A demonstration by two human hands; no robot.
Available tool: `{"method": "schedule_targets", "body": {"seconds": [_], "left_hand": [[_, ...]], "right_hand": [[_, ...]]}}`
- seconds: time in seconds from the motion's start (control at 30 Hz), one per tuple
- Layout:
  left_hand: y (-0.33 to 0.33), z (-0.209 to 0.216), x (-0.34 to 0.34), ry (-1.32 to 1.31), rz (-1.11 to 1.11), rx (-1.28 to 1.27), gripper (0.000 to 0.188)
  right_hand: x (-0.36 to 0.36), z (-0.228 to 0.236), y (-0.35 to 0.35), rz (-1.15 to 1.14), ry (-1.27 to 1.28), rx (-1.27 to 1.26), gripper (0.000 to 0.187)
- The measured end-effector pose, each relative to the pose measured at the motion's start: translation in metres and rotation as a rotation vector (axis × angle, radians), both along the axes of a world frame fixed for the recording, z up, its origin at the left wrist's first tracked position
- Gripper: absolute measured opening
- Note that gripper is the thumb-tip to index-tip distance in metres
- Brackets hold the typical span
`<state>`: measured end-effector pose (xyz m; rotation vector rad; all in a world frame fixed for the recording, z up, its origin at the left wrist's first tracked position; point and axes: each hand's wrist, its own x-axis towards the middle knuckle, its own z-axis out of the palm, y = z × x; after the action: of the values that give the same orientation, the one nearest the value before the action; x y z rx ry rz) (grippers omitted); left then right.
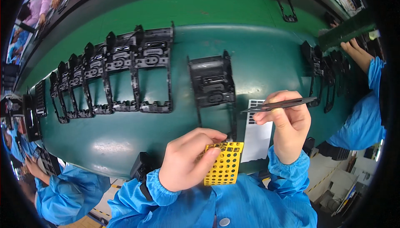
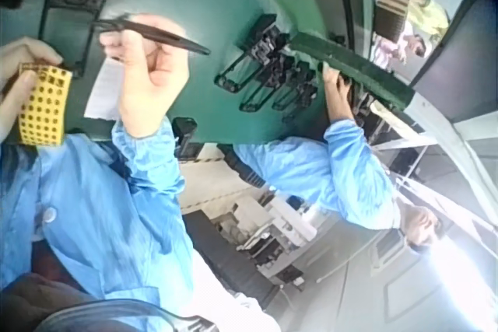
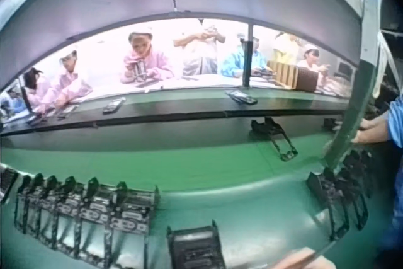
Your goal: Applying small yellow and white grid stickers/components to black plastic housings using tweezers on a factory assembly line.
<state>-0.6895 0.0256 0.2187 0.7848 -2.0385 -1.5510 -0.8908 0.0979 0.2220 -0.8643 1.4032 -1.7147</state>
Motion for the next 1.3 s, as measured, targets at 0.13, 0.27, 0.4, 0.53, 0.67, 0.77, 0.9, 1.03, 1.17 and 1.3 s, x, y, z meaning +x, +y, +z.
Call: {"method": "schedule_targets", "body": {"seconds": [0.13,0.27,0.4,0.53,0.67,0.77,0.9,1.03,1.17,1.3], "left_hand": [[-0.004,-0.013,0.012,0.083,0.082,0.066,0.016],[-0.004,-0.02,0.013,0.133,0.066,0.066,0.016],[-0.004,-0.021,0.014,0.116,0.078,0.087,0.017],[-0.005,-0.022,0.015,0.118,0.084,0.113,0.017],[-0.005,-0.02,0.014,0.093,0.07,0.134,0.014],[-0.006,-0.02,0.015,0.086,0.06,0.134,0.013],[-0.007,-0.019,0.014,0.086,0.057,0.132,0.012],[-0.007,-0.019,0.014,0.077,0.053,0.137,0.012],[-0.007,-0.019,0.014,0.078,0.05,0.13,0.012],[-0.007,-0.019,0.014,0.071,0.048,0.131,0.013]], "right_hand": [[0.025,-0.004,-0.028,0.082,-0.003,0.008,0.016],[0.032,-0.018,-0.041,0.112,0.112,-0.006,0.016],[0.035,-0.024,-0.04,0.094,0.167,0.009,0.016],[0.037,-0.023,-0.042,0.103,0.209,0.021,0.015],[0.038,-0.023,-0.042,0.103,0.243,0.037,0.015],[0.037,-0.023,-0.042,0.105,0.264,0.032,0.015],[0.037,-0.024,-0.042,0.101,0.261,0.037,0.015],[0.037,-0.023,-0.042,0.105,0.275,0.033,0.016],[0.037,-0.024,-0.043,0.107,0.289,0.021,0.016],[0.036,-0.026,-0.042,0.113,0.304,-0.003,0.017]]}}
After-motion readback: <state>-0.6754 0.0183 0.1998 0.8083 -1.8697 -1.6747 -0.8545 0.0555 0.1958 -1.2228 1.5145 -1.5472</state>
